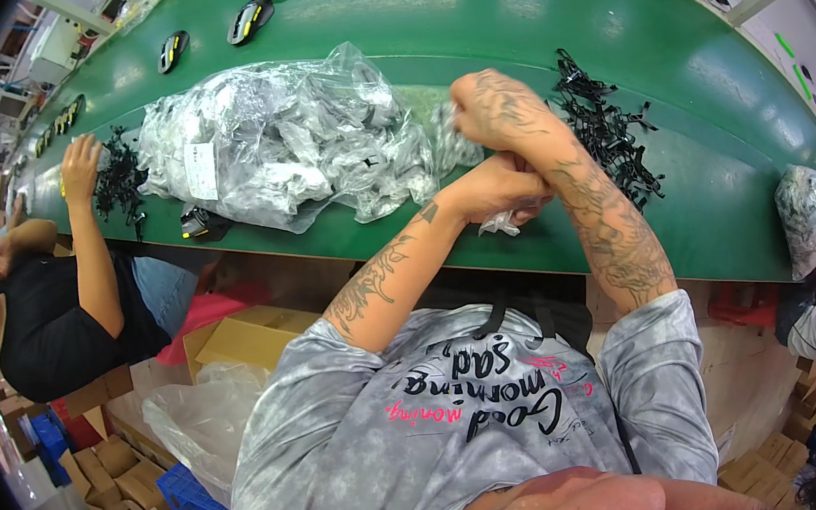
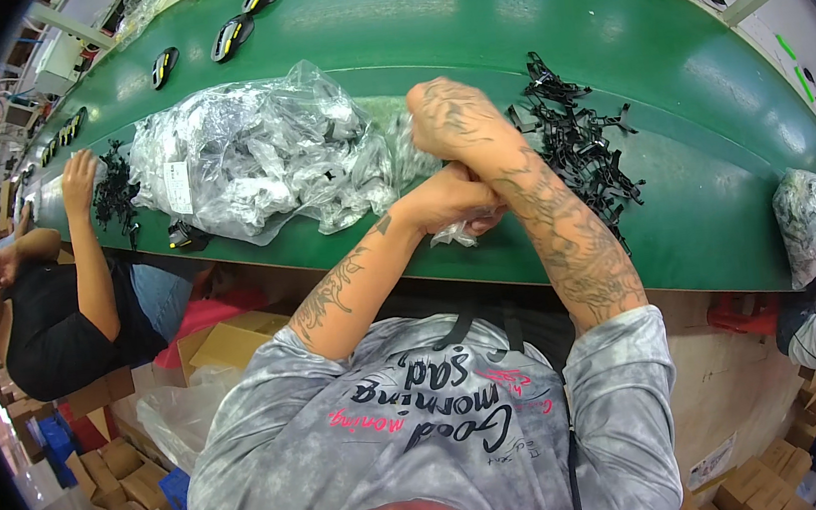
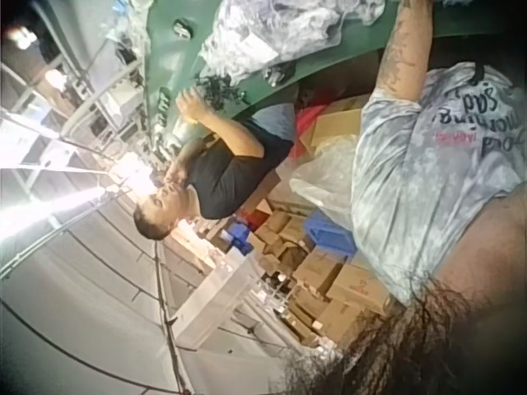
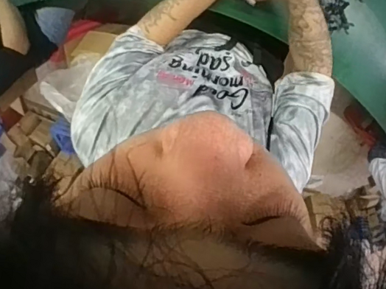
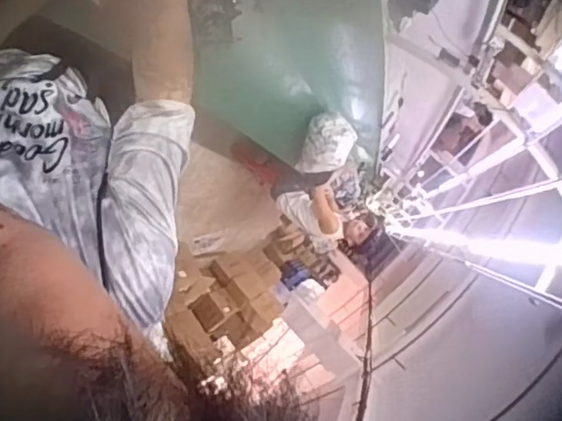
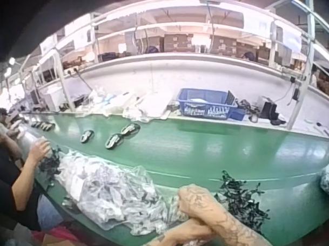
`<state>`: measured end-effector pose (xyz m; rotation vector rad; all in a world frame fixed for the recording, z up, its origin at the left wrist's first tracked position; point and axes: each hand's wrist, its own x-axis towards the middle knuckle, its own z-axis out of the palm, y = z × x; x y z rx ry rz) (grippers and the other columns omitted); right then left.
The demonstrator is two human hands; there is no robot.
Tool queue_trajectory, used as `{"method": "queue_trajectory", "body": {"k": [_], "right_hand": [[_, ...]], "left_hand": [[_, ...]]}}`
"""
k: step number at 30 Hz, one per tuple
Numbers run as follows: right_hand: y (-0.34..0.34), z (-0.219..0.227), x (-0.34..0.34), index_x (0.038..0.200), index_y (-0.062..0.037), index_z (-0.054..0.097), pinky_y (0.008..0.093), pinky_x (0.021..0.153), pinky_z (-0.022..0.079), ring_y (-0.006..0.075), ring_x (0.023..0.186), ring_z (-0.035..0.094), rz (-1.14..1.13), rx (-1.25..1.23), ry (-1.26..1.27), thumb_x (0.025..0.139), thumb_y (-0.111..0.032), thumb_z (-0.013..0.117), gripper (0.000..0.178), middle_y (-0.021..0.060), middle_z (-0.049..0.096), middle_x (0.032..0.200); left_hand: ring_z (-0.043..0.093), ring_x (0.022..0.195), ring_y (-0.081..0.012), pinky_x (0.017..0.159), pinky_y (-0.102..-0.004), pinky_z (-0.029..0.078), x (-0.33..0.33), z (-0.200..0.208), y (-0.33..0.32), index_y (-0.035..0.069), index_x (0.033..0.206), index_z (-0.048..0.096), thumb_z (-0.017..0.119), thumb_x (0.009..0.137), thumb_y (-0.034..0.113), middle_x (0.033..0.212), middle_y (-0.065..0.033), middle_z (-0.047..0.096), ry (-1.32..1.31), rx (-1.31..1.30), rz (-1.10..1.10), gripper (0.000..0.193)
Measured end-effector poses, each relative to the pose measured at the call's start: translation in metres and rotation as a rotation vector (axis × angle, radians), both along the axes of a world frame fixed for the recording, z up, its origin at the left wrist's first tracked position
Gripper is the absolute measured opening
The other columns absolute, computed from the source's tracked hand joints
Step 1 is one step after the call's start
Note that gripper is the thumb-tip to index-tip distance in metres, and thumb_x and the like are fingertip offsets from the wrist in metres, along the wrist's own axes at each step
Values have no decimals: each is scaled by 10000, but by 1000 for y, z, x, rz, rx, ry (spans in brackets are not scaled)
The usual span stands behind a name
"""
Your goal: Assembling small plastic parts onto computer mice and organizing components at a factory workbench.
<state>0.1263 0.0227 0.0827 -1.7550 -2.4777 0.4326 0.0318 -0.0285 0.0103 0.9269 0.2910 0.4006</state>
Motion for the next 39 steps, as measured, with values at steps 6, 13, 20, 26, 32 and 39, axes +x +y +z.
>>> {"method": "queue_trajectory", "body": {"k": [6, 13, 20, 26, 32, 39], "right_hand": [[-58, 29, 74, 979, 38, 697, 314, 659, 515, 173, 672, 639, -437, 186, 754, 915, -152, 690, 201, 88, 687, 760], [-124, 9, 82, 940, 19, 724, 195, 546, 416, 18, 621, 532, -703, 95, 1169, 889, -20, 674, 81, -19, 640, 755], [-135, -23, 171, 1096, 2, 672, 194, 537, 400, 43, 693, 564, -824, 522, 1513, 938, -13, 627, 165, 47, 667, 886], [-120, 36, 110, 1301, 9, 662, 280, 753, 512, 120, 909, 644, -394, -133, 861, 888, -306, 788, 535, 55, 730, 1075], [-113, 7, 91, 982, 33, 716, 272, 633, 495, 89, 667, 606, -500, -135, 821, 922, -182, 726, 223, 25, 682, 744], [-117, -11, 113, 966, -44, 626, 225, 510, 432, 90, 628, 601, -760, 19, 1413, 1045, -194, 559, 182, 35, 672, 780]], "left_hand": [[462, 532, -114, 444, -255, 350, -5, 14, 2, 21, 988, 632, 788, 882, 509, 657, 8, 451, -170, -180, 242, 523], [445, 442, -128, 425, -282, 363, -3, 6, 3, 54, 947, 598, 569, 1064, 364, 625, -68, 554, -75, -99, 360, 333], [469, 455, -125, 437, -289, 373, -5, 15, 6, 72, 845, 579, 640, 1024, 284, 631, -54, 569, -158, -260, 323, 284], [490, 532, -51, 465, -236, 399, 4, -7, 5, 114, 720, 544, 770, 945, 274, 673, 33, 556, -51, -18, 328, 357], [546, 651, -43, 554, -213, 457, 4, 1, 2, 50, 1002, 609, 826, 901, 369, 792, 8, 627, -122, -34, 378, 399], [633, 724, -81, 666, -256, 513, 4, 1, -1, 0, 920, 702, 726, 960, 209, 843, -37, 705, -58, -44, 268, 214]]}}
